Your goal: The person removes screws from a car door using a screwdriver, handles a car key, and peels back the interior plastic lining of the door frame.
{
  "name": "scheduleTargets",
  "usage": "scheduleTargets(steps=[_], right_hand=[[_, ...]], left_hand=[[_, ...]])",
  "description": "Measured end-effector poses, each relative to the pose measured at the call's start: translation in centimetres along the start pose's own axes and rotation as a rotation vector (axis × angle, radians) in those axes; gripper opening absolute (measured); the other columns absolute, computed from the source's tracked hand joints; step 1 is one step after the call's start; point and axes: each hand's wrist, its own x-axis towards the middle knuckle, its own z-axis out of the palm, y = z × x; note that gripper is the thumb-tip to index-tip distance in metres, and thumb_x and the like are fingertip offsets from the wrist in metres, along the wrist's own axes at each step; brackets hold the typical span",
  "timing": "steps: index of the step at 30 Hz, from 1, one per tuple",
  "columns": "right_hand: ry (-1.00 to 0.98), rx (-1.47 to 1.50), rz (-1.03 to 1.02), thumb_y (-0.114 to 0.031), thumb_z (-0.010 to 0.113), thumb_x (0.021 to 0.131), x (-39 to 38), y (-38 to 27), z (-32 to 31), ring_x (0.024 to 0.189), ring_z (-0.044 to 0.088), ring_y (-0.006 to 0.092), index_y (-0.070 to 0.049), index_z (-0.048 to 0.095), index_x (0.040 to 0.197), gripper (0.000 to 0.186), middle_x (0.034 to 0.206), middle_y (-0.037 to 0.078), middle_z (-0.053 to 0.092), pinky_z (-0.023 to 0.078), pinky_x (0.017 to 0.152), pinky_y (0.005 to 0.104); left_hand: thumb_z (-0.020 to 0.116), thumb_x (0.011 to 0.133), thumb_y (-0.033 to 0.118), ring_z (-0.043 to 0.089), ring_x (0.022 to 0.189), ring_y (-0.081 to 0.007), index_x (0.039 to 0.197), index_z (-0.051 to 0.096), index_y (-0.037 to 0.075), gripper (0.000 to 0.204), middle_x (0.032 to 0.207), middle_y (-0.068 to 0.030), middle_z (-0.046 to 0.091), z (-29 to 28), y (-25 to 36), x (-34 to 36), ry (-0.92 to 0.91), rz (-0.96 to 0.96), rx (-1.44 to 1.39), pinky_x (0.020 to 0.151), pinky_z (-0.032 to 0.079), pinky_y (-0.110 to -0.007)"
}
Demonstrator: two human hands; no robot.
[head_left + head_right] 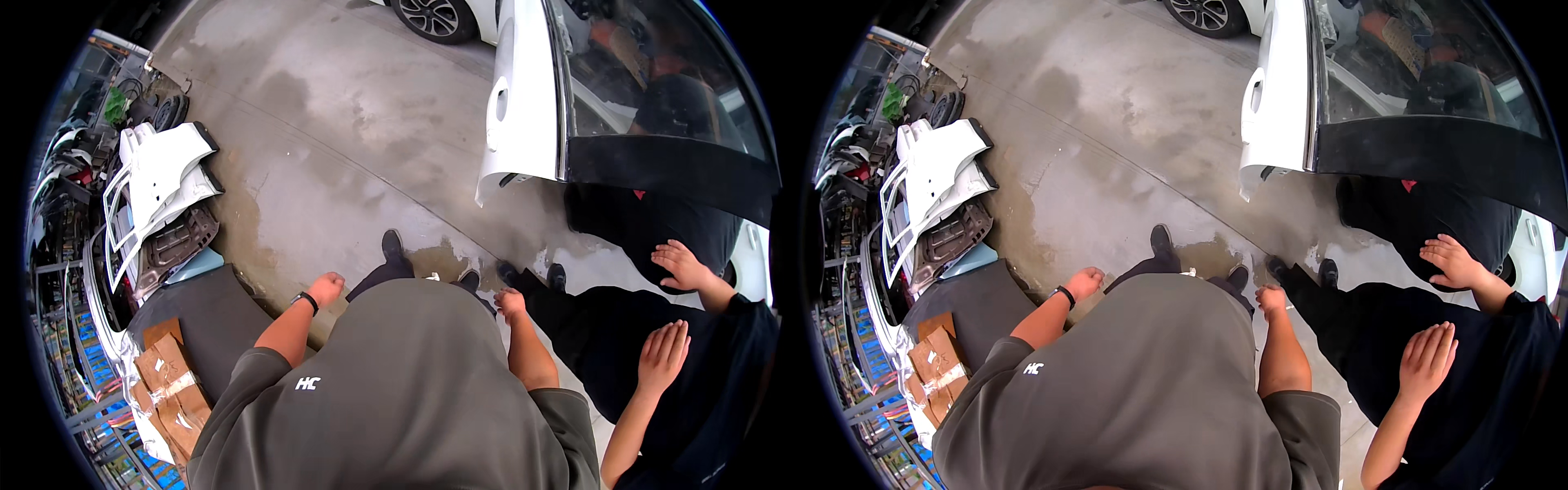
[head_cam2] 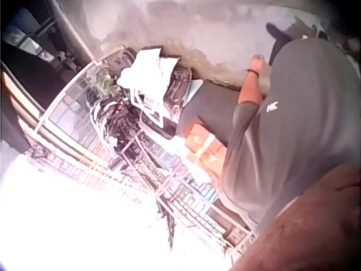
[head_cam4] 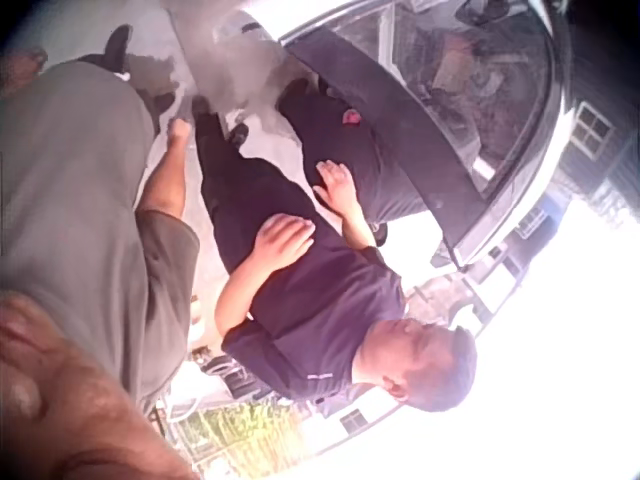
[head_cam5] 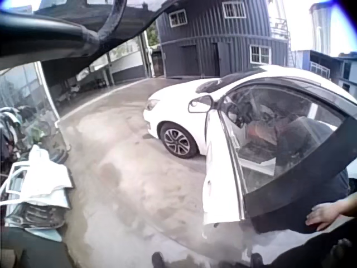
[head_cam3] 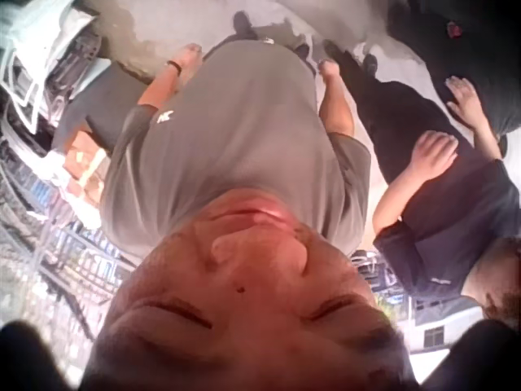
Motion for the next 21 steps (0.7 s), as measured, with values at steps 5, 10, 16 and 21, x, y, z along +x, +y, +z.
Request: scheduleTargets(steps=[5, 10, 16, 21], right_hand=[[-0.075, -0.082, -0.074, -0.017, 0.059, 0.094, -2.0, -8.3, 4.2, 0.096, 0.067, 0.0191, -0.005, 0.056, 0.14, 0.048, 0.113, 0.01, 0.072, 0.05, 0.077, 0.0328], [-0.125, -0.208, -0.124, -0.018, 0.057, 0.096, -1.4, -11.5, 7.7, 0.096, 0.067, 0.019, -0.005, 0.058, 0.138, 0.044, 0.113, 0.009, 0.072, 0.051, 0.079, 0.0358], [-0.134, -0.367, -0.057, -0.012, 0.062, 0.09, -0.3, -12.8, 11.6, 0.081, 0.065, 0.0175, 0.003, 0.061, 0.13, 0.043, 0.1, 0.01, 0.072, 0.047, 0.061, 0.0297], [-0.194, -0.543, -0.023, -0.017, 0.062, 0.092, 1.9, -15.2, 15.1, 0.079, 0.064, 0.0168, -0.003, 0.063, 0.128, 0.039, 0.097, 0.005, 0.071, 0.046, 0.066, 0.0309]], left_hand=[[0.051, 0.094, 0.027, 0.067, 0.11, -0.0328, 0.114, 0.07, 0.002, 0.037, 0.112, -0.0192, 0.072, -3.1, 9.1, -0.9, 0.07, 0.048, -0.023, 0.096, 0.051, -0.041], [0.052, 0.095, 0.025, 0.067, 0.111, -0.0325, 0.118, 0.069, 0.003, 0.036, 0.114, -0.0181, 0.072, -3.2, 9.4, -1.2, 0.072, 0.011, -0.172, 0.097, 0.051, -0.04], [0.051, 0.093, 0.024, 0.066, 0.108, -0.0357, 0.11, 0.071, 0.003, 0.034, 0.112, -0.0185, 0.072, -2.2, 1.5, -2.8, 0.079, -0.118, -0.246, 0.097, 0.051, -0.043], [0.049, 0.09, 0.025, 0.065, 0.106, -0.0395, 0.104, 0.072, 0.003, 0.035, 0.109, -0.0215, 0.071, -0.8, -8.3, -3.7, 0.044, -0.213, -0.081, 0.094, 0.051, -0.045]])
